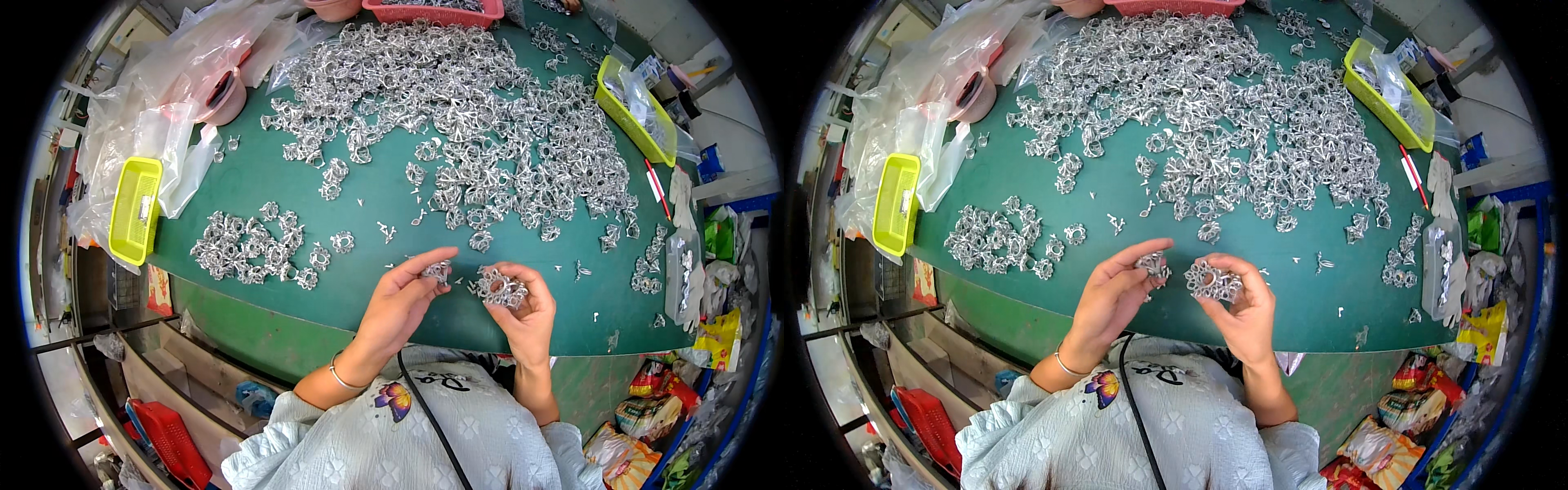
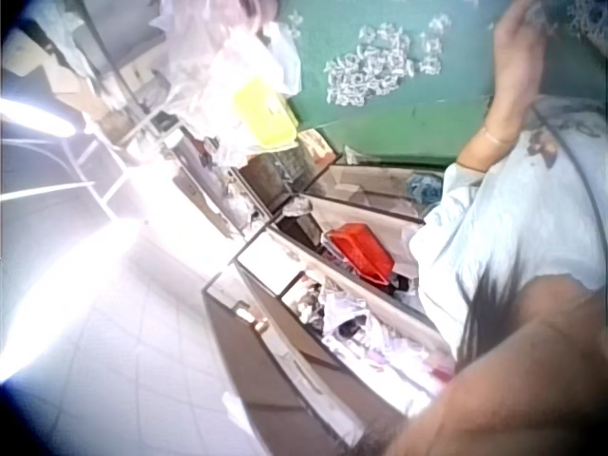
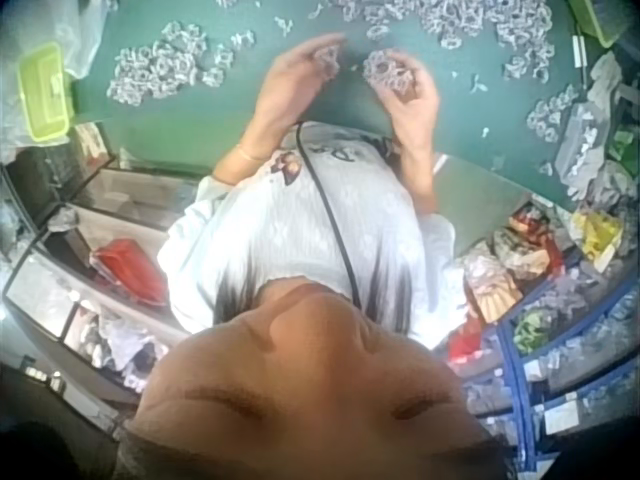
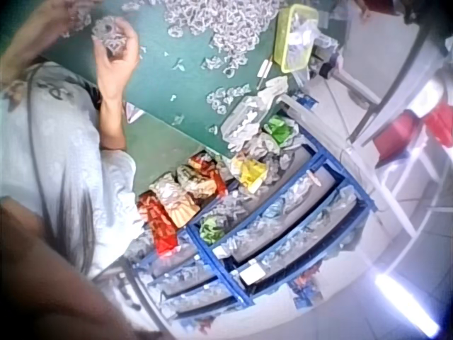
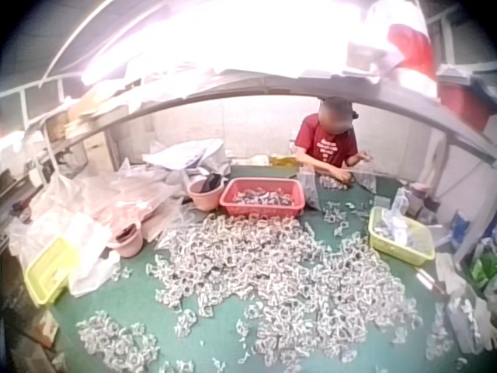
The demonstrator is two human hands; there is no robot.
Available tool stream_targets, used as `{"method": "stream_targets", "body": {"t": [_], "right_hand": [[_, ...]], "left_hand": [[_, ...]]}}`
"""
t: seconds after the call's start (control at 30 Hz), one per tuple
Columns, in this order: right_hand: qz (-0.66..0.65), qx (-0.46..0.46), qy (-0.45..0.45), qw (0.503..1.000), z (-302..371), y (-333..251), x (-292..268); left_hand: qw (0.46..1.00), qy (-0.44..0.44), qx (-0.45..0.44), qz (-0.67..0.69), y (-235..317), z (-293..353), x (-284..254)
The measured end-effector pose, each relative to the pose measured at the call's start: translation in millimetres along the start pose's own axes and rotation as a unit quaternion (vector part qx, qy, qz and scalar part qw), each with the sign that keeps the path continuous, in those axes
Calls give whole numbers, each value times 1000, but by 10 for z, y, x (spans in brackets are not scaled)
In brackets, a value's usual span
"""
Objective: The person sorts small metal components by hand on a workbench, picks up a red marker to write on a white card, and places organized groups of parts into different containers.
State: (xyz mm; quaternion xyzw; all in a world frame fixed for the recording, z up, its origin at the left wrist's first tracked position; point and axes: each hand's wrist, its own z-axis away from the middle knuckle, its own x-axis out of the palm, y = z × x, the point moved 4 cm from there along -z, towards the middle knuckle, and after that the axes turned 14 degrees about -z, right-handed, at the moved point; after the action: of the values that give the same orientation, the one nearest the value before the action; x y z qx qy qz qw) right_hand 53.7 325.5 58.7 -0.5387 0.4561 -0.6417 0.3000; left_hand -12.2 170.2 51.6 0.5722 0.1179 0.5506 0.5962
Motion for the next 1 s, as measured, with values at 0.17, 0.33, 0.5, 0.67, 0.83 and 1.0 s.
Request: {"method": "stream_targets", "body": {"t": [0.17,0.33,0.5,0.67,0.83,1.0], "right_hand": [[-20,-7,27,999,8,-68,115],[-7,-19,-12,1000,46,-45,122],[1,-20,-21,1000,57,-61,131],[37,-60,-40,997,53,-101,171],[55,-73,-39,995,57,-101,185],[58,-85,-49,993,49,-87,233]], "left_hand": [[987,27,128,-91,145,63,80],[924,66,225,-302,177,147,73],[840,40,287,-458,261,182,147],[813,47,323,-482,279,208,188],[819,50,319,-474,308,225,201],[828,46,310,-465,323,241,164]]}}
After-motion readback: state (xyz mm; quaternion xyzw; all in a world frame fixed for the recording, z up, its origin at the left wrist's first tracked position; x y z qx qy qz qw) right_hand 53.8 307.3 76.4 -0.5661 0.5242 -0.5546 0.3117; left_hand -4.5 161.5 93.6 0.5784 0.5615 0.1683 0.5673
